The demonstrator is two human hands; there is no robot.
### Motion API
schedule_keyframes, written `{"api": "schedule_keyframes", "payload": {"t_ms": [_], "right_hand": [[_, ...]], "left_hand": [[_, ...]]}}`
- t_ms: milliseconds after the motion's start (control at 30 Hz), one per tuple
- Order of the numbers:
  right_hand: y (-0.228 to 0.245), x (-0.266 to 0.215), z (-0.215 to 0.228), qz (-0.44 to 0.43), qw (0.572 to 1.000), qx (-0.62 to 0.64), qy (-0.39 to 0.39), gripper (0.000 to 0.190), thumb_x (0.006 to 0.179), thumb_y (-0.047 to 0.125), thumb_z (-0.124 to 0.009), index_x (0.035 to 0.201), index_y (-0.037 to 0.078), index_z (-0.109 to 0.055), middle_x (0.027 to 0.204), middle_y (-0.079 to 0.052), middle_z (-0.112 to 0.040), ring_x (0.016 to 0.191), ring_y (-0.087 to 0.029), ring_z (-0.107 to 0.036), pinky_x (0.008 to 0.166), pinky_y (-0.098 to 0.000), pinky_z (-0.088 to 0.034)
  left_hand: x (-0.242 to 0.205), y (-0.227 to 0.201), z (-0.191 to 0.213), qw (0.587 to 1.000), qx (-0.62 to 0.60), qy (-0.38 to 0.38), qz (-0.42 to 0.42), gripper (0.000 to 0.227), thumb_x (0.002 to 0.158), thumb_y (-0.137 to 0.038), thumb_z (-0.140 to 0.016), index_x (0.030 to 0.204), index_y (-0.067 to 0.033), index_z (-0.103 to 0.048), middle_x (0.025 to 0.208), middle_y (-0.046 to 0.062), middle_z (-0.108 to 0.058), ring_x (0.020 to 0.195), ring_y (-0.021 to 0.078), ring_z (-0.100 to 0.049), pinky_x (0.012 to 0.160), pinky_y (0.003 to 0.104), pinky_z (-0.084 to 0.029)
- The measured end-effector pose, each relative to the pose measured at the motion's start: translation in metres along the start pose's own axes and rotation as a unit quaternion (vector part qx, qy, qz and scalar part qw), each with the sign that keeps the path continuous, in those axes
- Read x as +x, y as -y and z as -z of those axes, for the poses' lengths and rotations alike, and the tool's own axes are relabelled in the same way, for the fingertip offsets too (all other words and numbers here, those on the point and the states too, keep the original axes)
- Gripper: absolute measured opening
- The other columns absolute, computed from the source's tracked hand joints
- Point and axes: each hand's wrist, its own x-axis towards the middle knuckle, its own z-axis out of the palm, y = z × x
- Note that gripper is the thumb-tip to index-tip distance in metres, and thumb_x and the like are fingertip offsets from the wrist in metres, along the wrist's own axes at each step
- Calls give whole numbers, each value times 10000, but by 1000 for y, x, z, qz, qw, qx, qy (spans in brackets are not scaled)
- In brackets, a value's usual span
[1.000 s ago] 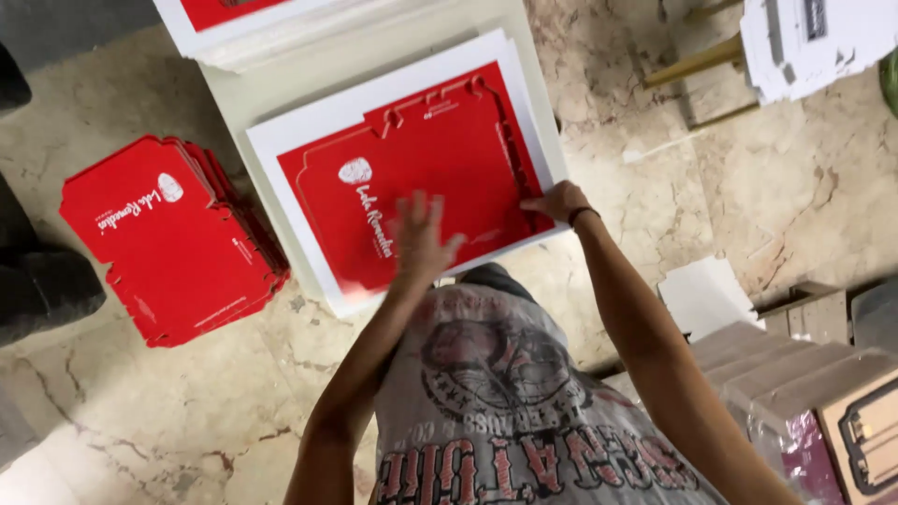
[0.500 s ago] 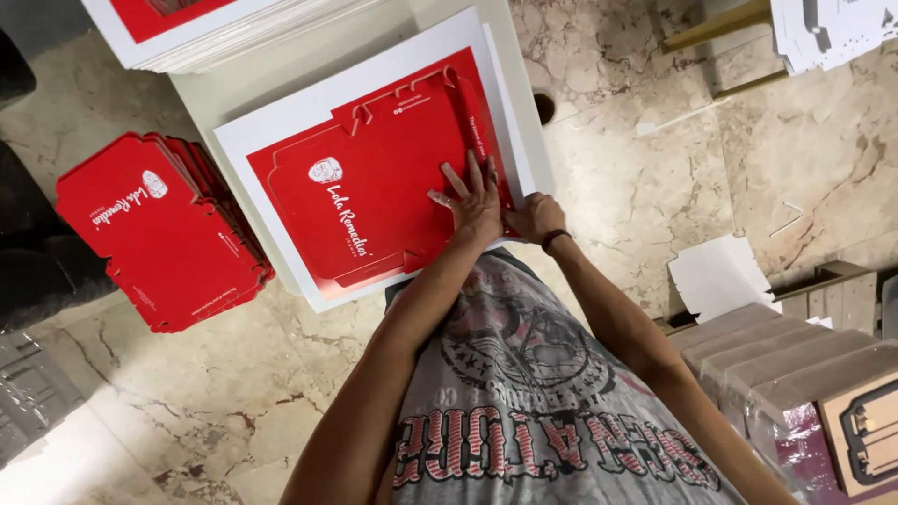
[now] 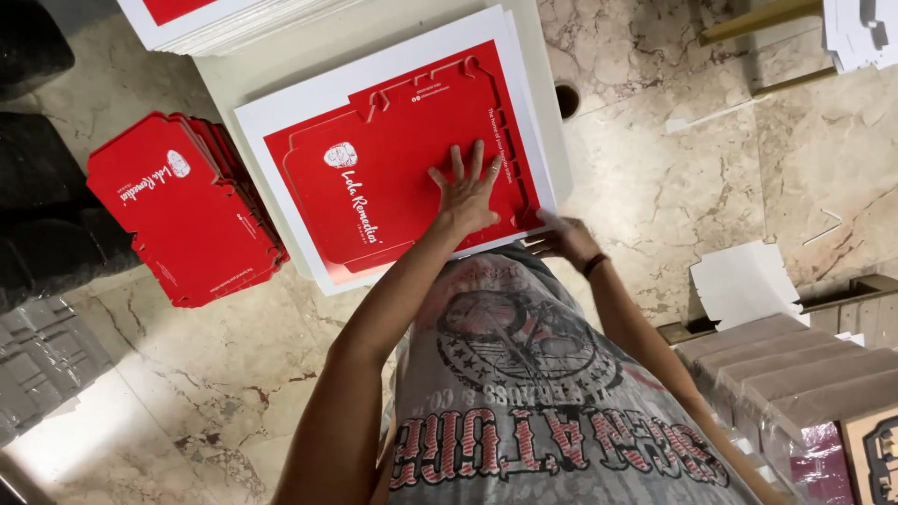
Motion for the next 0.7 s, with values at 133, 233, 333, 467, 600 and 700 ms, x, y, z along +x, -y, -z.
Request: {"api": "schedule_keyframes", "payload": {"t_ms": [133, 233, 333, 467, 600, 700], "right_hand": [[-24, -1, -25, 73, 991, 18, -113, 548, 867, 458, -869, 959, -48, -680, 778, -286, -719, 688, -363, -766, 659, -459, -646], [-41, -24, -22, 108, 986, 15, -130, 511, 917, 433, -820, 863, -65, -719, 708, -274, -703, 614, -343, -743, 621, -438, -626], [-84, -36, -14, 72, 980, 106, -150, 472, 925, 392, -798, 800, -40, -653, 676, -286, -688, 540, -350, -725, 544, -429, -618], [-127, -15, -14, 64, 952, 201, -220, 542, 869, 429, -852, 894, -56, -610, 700, -248, -673, 629, -349, -744, 614, -460, -649], [-119, 4, -30, 47, 961, 192, -195, 618, 810, 429, -940, 844, -38, -538, 735, -257, -678, 711, -409, -752, 641, -538, -631], [-128, -2, -39, 47, 961, 152, -226, 578, 822, 428, -927, 758, -2, -546, 665, -250, -676, 603, -366, -729, 568, -452, -614]], "left_hand": [[-10, -5, 0, 999, 36, -4, -20, 1262, 746, -430, -902, 1671, -190, -78, 1686, 237, 145, 1483, 617, 95, 997, 920, -153], [-24, -15, 9, 998, 30, 52, -33, 1337, 689, -408, -943, 1668, -213, -54, 1689, 211, 162, 1486, 612, 101, 963, 932, -201], [-30, -29, -32, 997, 41, 39, -53, 1286, 705, -406, -926, 1661, -208, -89, 1694, 217, 155, 1492, 621, 80, 928, 952, -186], [-20, -44, -59, 996, 74, 41, -39, 1224, 796, -321, -888, 1668, -209, -36, 1685, 242, 159, 1481, 639, 66, 910, 957, -212], [-18, -48, -39, 993, 112, 27, -23, 1243, 844, -371, -855, 1658, -212, 71, 1670, 263, 192, 1461, 653, 115, 887, 974, -169], [-26, -51, -49, 990, 139, 30, -17, 1227, 875, -391, -824, 1649, -192, 107, 1661, 285, 193, 1446, 671, 122, 882, 981, -161]]}}
